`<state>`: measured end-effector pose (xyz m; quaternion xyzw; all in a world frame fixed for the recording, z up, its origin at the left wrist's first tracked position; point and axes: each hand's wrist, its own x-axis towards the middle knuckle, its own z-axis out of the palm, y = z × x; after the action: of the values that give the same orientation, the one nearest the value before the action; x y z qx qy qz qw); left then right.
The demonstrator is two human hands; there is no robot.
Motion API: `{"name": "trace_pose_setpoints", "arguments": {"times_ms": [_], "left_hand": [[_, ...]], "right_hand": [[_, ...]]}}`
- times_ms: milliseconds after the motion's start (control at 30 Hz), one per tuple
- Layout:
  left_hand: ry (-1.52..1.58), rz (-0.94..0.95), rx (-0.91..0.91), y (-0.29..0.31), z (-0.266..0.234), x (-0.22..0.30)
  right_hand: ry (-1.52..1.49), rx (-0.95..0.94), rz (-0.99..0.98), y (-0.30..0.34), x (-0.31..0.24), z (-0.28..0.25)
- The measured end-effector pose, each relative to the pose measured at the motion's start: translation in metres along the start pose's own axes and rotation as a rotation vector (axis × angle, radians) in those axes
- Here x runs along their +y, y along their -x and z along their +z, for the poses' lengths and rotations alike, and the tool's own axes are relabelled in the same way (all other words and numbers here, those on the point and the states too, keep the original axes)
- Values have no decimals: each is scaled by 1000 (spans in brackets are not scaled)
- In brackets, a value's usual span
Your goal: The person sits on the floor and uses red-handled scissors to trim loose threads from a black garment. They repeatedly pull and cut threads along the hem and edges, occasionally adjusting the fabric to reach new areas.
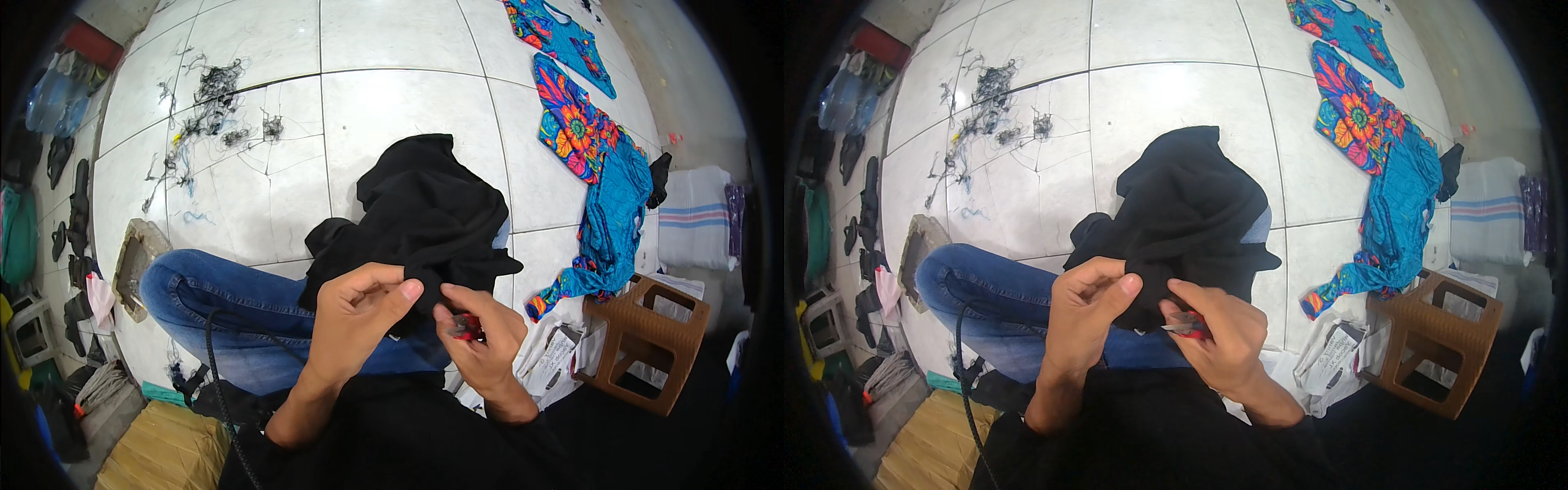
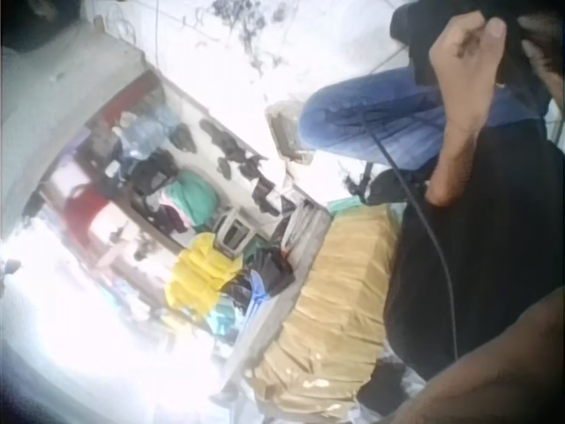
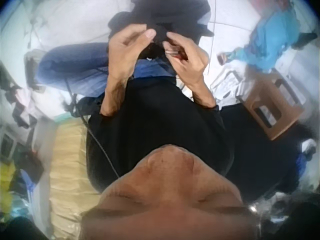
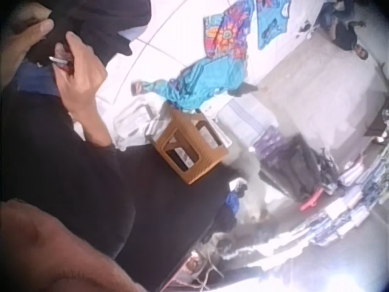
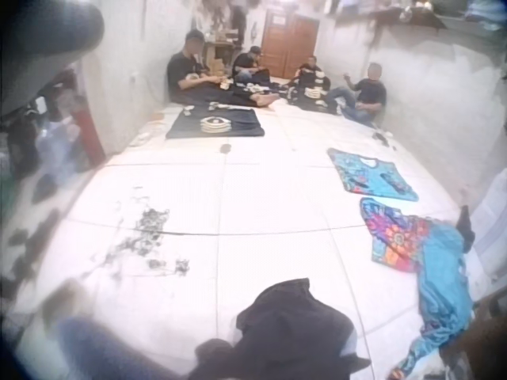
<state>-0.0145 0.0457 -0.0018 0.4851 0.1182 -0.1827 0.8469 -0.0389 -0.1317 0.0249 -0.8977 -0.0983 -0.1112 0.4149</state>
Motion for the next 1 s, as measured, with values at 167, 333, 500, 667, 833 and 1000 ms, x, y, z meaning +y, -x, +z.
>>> {"name": "trace_pose_setpoints", "arguments": {"times_ms": [167,333,500,667,833,1000], "left_hand": [[-26,20,-25,2,1,4],[-144,22,-32,3,0,8],[-352,79,-40,6,3,18],[-529,225,-15,8,4,14],[-576,276,-3,9,4,11],[-522,244,-57,8,-1,10]], "right_hand": [[37,87,-104,-7,-6,-4],[39,51,-140,-11,-17,-7],[94,69,-117,-10,-18,0],[-75,-3,66,-14,-21,-6],[-346,-51,296,-13,-10,-6],[-435,-5,416,-6,-7,-3]]}}
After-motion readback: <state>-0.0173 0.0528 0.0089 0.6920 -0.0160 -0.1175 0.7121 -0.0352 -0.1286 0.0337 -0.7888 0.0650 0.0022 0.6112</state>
